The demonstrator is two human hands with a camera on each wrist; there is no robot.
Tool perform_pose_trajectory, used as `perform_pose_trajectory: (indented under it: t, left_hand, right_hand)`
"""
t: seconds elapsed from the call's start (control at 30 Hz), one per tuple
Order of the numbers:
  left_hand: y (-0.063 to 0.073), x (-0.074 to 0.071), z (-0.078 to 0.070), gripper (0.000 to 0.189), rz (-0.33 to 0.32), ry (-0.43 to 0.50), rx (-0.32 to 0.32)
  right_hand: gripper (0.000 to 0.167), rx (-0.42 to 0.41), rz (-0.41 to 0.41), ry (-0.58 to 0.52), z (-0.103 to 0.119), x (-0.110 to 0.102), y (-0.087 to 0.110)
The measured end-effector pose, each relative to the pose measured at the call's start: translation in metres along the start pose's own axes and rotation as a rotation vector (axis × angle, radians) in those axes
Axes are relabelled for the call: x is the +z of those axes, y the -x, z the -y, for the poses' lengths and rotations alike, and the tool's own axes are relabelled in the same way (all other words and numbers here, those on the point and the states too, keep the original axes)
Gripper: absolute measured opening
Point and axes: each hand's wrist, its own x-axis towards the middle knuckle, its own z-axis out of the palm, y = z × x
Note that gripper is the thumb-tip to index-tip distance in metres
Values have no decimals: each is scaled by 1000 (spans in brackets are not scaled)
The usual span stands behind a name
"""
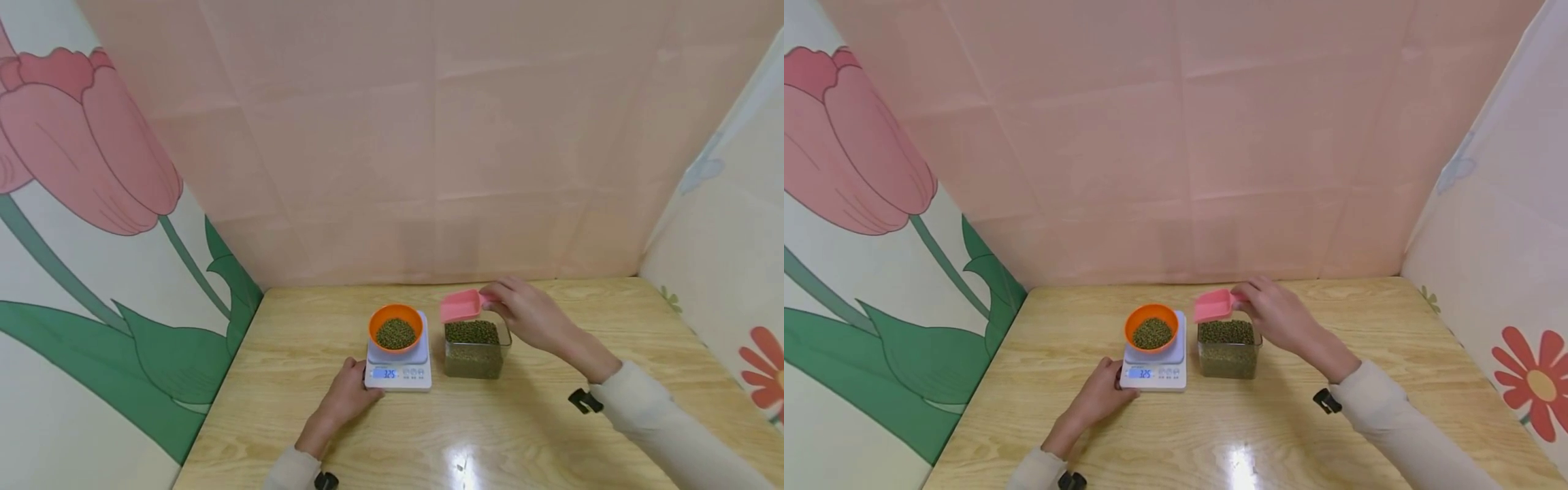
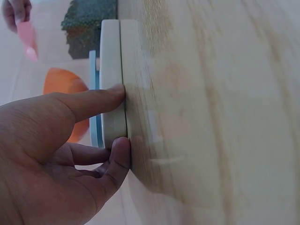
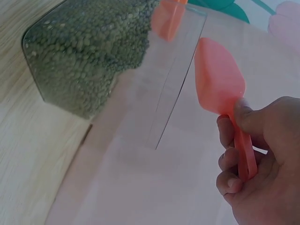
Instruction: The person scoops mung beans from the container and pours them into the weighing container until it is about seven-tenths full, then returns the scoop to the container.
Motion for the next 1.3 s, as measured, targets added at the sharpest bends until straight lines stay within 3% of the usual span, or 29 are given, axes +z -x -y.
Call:
perform_pose_trajectory:
  t: [0.6,0.9,1.3]
  left_hand:
    - [-1,1,3,53,-4,-23,-3]
    - [-1,1,3,53,-1,-15,2]
    - [-1,1,4,53,9,-7,-11]
  right_hand:
    - [20,-9,-12,53,-14,-7,15]
    - [20,29,33,77,-15,-9,17]
    - [19,19,71,123,-12,-7,15]
